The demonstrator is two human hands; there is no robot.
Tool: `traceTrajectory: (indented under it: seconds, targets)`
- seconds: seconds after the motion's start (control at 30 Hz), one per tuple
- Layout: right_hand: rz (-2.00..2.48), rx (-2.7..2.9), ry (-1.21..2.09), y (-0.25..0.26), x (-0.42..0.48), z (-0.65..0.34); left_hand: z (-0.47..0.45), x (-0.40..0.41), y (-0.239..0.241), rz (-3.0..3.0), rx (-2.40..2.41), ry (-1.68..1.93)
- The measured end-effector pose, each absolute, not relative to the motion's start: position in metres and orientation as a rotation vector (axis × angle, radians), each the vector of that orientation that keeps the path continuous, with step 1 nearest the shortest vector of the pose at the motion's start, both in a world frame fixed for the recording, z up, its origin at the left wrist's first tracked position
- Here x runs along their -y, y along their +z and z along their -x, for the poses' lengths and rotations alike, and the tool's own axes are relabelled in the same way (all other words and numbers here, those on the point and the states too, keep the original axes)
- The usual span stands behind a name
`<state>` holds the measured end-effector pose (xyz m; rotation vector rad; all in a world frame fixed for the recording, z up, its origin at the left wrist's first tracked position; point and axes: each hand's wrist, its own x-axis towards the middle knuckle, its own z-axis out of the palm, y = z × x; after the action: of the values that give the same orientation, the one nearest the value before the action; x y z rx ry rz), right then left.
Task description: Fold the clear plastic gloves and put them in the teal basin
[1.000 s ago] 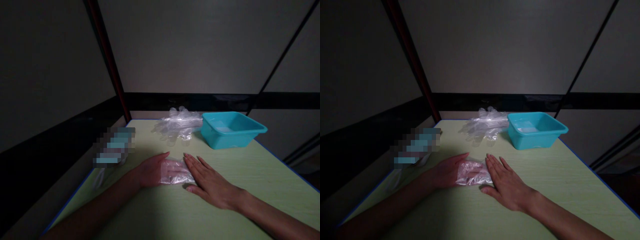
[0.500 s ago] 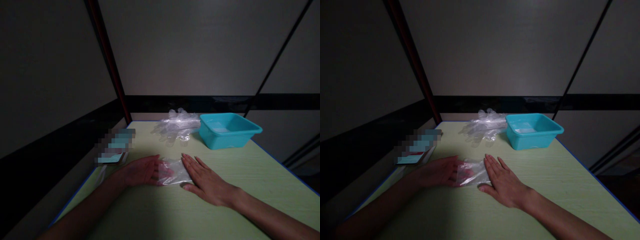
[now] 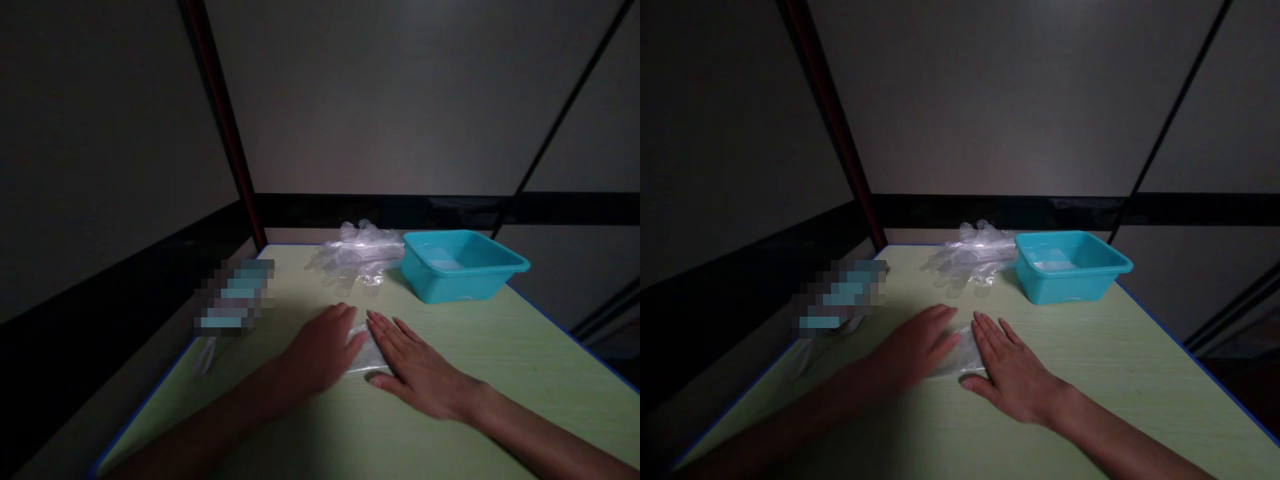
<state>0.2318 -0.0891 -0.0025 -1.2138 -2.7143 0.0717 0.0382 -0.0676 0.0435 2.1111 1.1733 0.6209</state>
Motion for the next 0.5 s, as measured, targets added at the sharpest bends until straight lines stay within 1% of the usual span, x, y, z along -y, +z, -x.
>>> traceTrajectory:
  seconds: [0.07, 0.13, 0.33, 0.5]
  targets:
    - [1.200, 2.717, 0.051, -0.005, 0.088, -0.232, -0.059, 0.079, 0.030, -2.455, -1.127, 0.511]
    - [1.183, 2.712, 0.022, -0.008, 0.088, -0.232, -0.071, 0.085, 0.018, -2.593, -1.144, 0.438]
    - [1.164, 2.707, -0.040, -0.010, 0.088, -0.232, -0.070, 0.082, 0.005, -2.688, -1.156, 0.368]
    - [1.139, 2.701, -0.065, -0.011, 0.089, -0.233, -0.063, 0.081, -0.001, -2.719, -1.146, 0.393]
